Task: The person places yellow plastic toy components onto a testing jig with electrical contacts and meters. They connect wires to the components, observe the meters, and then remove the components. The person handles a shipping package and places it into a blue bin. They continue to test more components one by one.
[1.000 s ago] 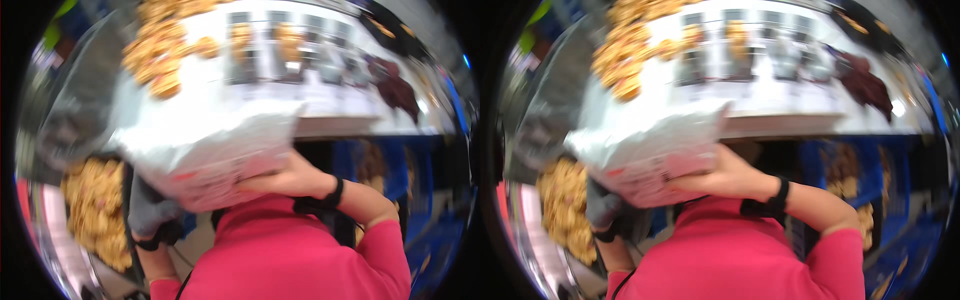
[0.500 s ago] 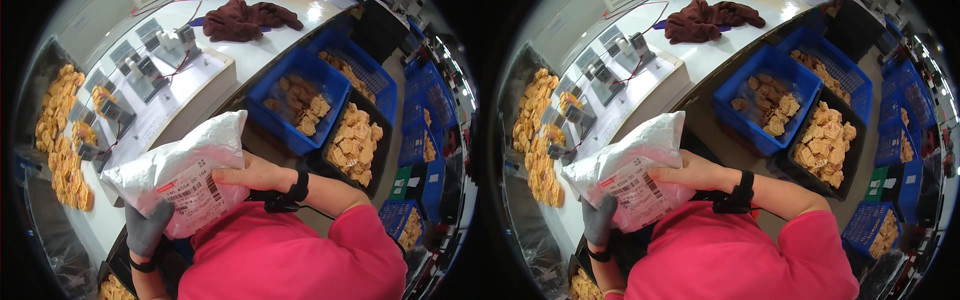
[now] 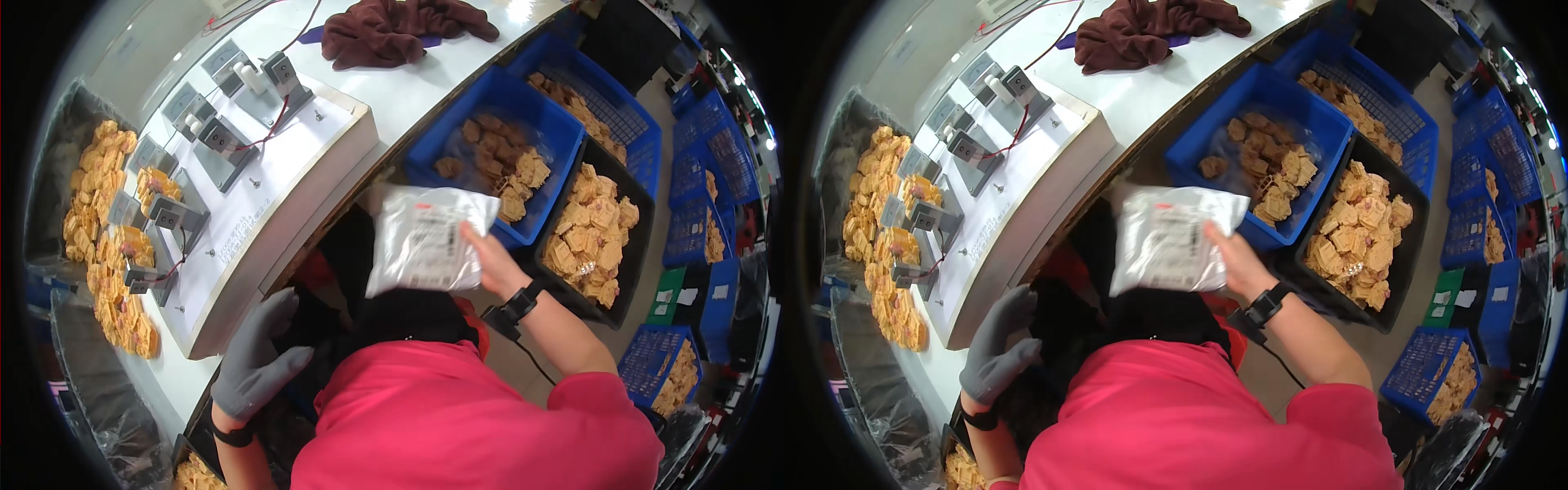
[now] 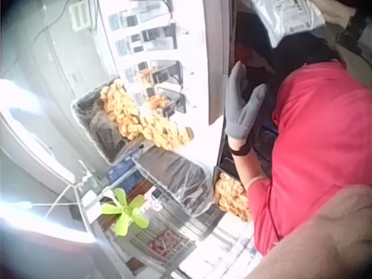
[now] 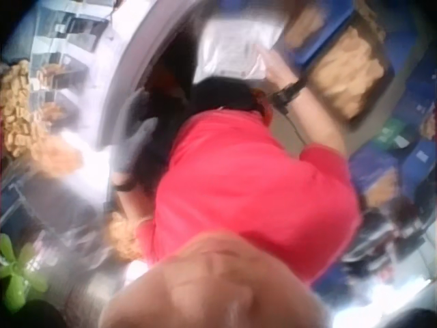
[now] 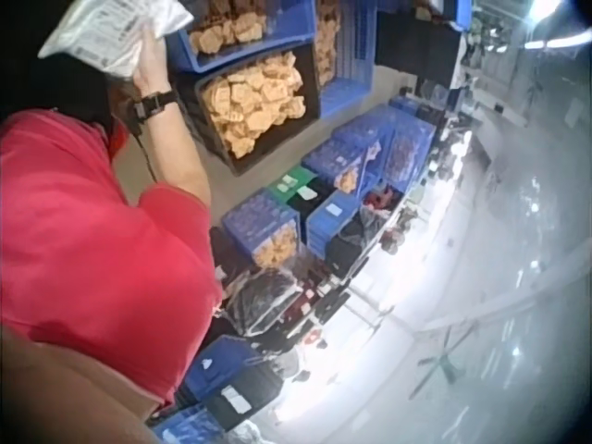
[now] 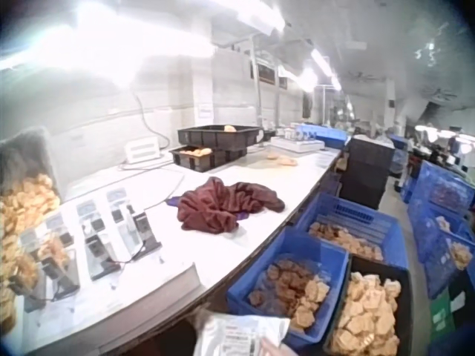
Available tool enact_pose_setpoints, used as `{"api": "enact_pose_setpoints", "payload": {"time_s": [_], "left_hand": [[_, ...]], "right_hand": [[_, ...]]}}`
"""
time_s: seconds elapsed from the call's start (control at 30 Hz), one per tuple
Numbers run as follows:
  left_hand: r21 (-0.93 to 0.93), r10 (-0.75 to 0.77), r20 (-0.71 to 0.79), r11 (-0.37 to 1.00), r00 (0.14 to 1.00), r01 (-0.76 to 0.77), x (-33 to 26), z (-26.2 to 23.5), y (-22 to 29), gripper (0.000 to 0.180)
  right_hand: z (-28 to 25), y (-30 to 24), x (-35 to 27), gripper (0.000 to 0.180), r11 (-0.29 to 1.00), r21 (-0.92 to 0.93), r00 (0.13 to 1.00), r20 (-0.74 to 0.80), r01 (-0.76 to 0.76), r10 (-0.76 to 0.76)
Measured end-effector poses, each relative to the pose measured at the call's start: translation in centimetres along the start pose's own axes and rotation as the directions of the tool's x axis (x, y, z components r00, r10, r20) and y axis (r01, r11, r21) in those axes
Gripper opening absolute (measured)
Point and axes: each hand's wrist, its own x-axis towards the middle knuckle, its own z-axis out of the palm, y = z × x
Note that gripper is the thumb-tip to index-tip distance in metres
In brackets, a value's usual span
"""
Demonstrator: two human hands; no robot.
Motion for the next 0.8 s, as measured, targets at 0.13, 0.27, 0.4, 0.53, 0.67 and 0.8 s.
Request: {"api": "enact_pose_setpoints", "payload": {"time_s": [0.13,0.27,0.4,0.53,0.67,0.8], "left_hand": [[-0.119,-0.074,-0.045,0.991,0.996,0.068,-1.9,-0.3,-0.8,0.071],[-0.057,-0.099,-0.064,0.994,0.993,0.095,-2.9,-0.5,-1.3,0.067],[-0.105,-0.128,-0.105,0.988,0.986,0.117,-4.2,-0.9,-0.6,0.067],[-0.214,-0.155,-0.166,0.97,0.974,0.117,-4.7,-1.0,0.0,0.068],[-0.217,-0.196,-0.216,0.965,0.957,0.149,-4.8,-0.8,-0.4,0.068],[-0.219,-0.215,-0.237,0.962,0.947,0.163,-5.1,-0.8,-1.0,0.067]], "right_hand": [[-8.2,0.5,3.9,0.046,0.971,0.227,0.966,-0.26,0.082,-0.02],[-9.4,-1.0,8.0,0.046,0.982,0.039,0.91,-0.384,0.184,-0.156],[-5.2,-4.7,11.8,0.045,0.91,0.248,0.933,-0.229,0.331,-0.277],[-7.9,-3.8,20.0,0.052,0.965,-0.047,0.893,-0.369,0.258,-0.257],[-9.9,-0.4,24.8,0.056,0.942,-0.335,0.77,-0.603,-0.007,-0.209],[-8.7,-0.1,23.2,0.059,0.949,-0.312,0.758,-0.612,0.032,-0.227]]}}
